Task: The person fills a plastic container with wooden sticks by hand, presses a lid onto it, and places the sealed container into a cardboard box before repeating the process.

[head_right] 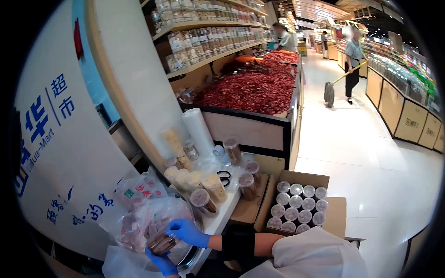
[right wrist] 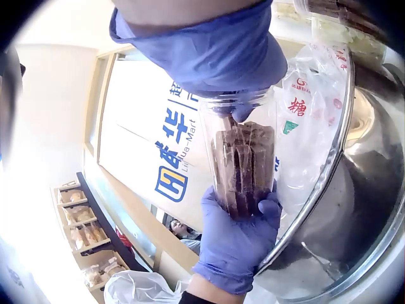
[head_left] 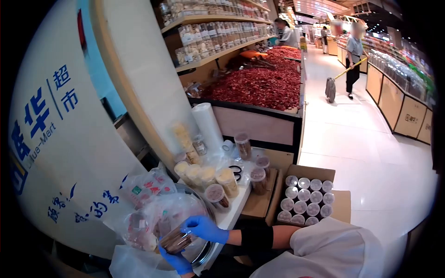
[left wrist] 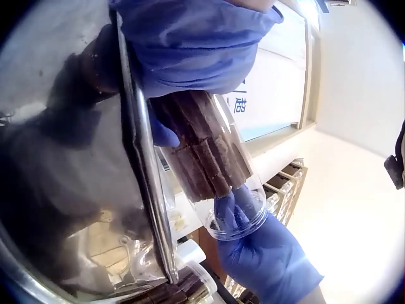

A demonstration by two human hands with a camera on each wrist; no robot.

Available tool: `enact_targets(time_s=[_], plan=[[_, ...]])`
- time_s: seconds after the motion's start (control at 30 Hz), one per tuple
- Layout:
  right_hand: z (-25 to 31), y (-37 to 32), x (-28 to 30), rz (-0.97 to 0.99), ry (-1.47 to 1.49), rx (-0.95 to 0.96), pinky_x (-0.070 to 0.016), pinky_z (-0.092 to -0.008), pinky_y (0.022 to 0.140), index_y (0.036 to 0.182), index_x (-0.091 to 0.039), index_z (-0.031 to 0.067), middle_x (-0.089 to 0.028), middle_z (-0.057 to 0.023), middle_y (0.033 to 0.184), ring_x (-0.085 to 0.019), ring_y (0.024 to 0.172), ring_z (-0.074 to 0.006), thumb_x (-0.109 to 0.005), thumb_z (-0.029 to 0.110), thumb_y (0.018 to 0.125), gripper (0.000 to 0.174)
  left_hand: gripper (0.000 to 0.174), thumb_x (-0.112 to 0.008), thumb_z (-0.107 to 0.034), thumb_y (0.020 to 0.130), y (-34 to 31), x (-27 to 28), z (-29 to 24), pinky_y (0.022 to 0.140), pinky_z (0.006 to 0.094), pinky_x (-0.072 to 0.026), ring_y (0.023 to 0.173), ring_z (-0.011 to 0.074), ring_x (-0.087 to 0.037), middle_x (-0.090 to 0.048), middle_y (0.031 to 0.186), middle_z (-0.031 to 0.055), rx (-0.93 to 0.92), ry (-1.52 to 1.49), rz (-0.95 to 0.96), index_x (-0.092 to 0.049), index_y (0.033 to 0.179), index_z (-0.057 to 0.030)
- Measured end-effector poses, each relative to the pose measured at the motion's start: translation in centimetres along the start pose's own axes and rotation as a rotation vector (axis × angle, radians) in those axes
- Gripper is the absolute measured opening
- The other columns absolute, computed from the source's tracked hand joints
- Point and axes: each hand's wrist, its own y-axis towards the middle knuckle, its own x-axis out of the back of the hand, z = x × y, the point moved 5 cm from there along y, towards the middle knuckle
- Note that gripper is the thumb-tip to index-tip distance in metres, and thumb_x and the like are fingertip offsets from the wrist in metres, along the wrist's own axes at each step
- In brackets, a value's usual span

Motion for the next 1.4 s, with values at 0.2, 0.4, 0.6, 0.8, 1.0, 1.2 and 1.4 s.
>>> enact_targets(time_s=[0.2, 0.4, 0.6, 0.8, 1.0, 1.2, 1.4], plan=[[2.9, -0.4, -0.5, 0.214, -0.555, 0.138, -0.0484, -0.0312, 0.083, 0.110, -0.062, 0.0017, -0.067, -0.0105, 0.099, -0.063, 0.092, -0.0181, -0.060, 0.017, 0.089, 0.026, 0.041, -0.034, -0.025, 0.095, -1.3, -1.0, -2.0, 0.080, 0.0368, -0.0571, 0.088, 0.0307, -0.066, -0.063, 0.106, 0.0206, -0.253, 0.513, 0.157, -0.051, 0.118, 0.0043], [6.8, -0.6, -0.6, 0.490, -0.763, 0.211, -0.0450, -0.0343, 0.091, 0.117, -0.057, 0.0012, -0.062, -0.0138, 0.112, -0.060, 0.103, -0.0257, -0.049, 0.016, 0.094, 0.029, 0.046, -0.029, -0.029, 0.097, -1.2, -1.1, -1.9, 0.079, 0.0374, -0.0573, 0.087, 0.0308, -0.066, -0.064, 0.105, 0.0203, -0.152, 0.289, 0.073, -0.053, 0.116, 0.0048], [4.5, -1.0, -1.0, 0.548, -0.456, 0.184, -0.0420, -0.0311, 0.094, 0.124, -0.054, 0.0036, -0.059, -0.0161, 0.119, -0.058, 0.105, -0.0241, -0.047, 0.018, 0.094, 0.033, 0.050, -0.025, -0.031, 0.097, -0.6, -0.9, -1.9, 0.077, 0.0351, -0.0580, 0.084, 0.0260, -0.067, -0.066, 0.102, 0.0184, 0.088, -0.111, 0.058, -0.056, 0.113, 0.0052], [5.4, -0.5, -1.0, 0.580, -0.631, 0.056, -0.0410, -0.0321, 0.097, 0.129, -0.050, 0.0045, -0.054, -0.0131, 0.128, -0.056, 0.113, -0.0242, -0.043, 0.015, 0.097, 0.034, 0.052, -0.024, -0.033, 0.097, -0.3, -0.8, -1.7, 0.075, 0.0332, -0.0583, 0.083, 0.0271, -0.068, -0.066, 0.101, 0.0190, -0.001, -0.025, 0.078, -0.056, 0.112, 0.0050], [3.5, -0.1, -1.0, 0.555, -0.578, 0.249, -0.0446, -0.0330, 0.093, 0.124, -0.055, 0.0044, -0.062, -0.0136, 0.116, -0.060, 0.105, -0.0264, -0.047, 0.010, 0.092, 0.033, 0.060, -0.036, -0.056, 0.090, -0.6, -0.6, -1.1, 0.065, 0.0248, -0.0412, 0.098, 0.0175, -0.057, -0.056, 0.115, 0.0050, 0.066, -0.078, -0.049, -0.046, 0.128, -0.0121], [4.1, 0.1, -1.2, 0.431, -0.552, 0.319, -0.0474, -0.0345, 0.087, 0.111, -0.063, 0.0036, -0.065, -0.0150, 0.105, -0.064, 0.094, -0.0261, -0.051, 0.010, 0.088, 0.027, 0.059, -0.035, -0.057, 0.090, 0.0, 0.4, -0.5, 0.066, 0.0261, -0.0407, 0.098, 0.0177, -0.058, -0.057, 0.113, 0.0057, 0.098, -0.027, -0.094, -0.047, 0.126, -0.0120], [3.8, 1.6, 1.2, 0.274, -0.596, 0.133, -0.0487, -0.0345, 0.083, 0.107, -0.064, 0.0031, -0.067, -0.0141, 0.100, -0.064, 0.094, -0.0256, -0.054, 0.009, 0.086, 0.025, 0.056, -0.034, -0.053, 0.092, 1.0, 1.6, 0.8, 0.070, 0.0258, -0.0388, 0.099, 0.0161, -0.056, -0.056, 0.117, 0.0048, 0.050, -0.168, -0.144, -0.047, 0.128, -0.0121]])
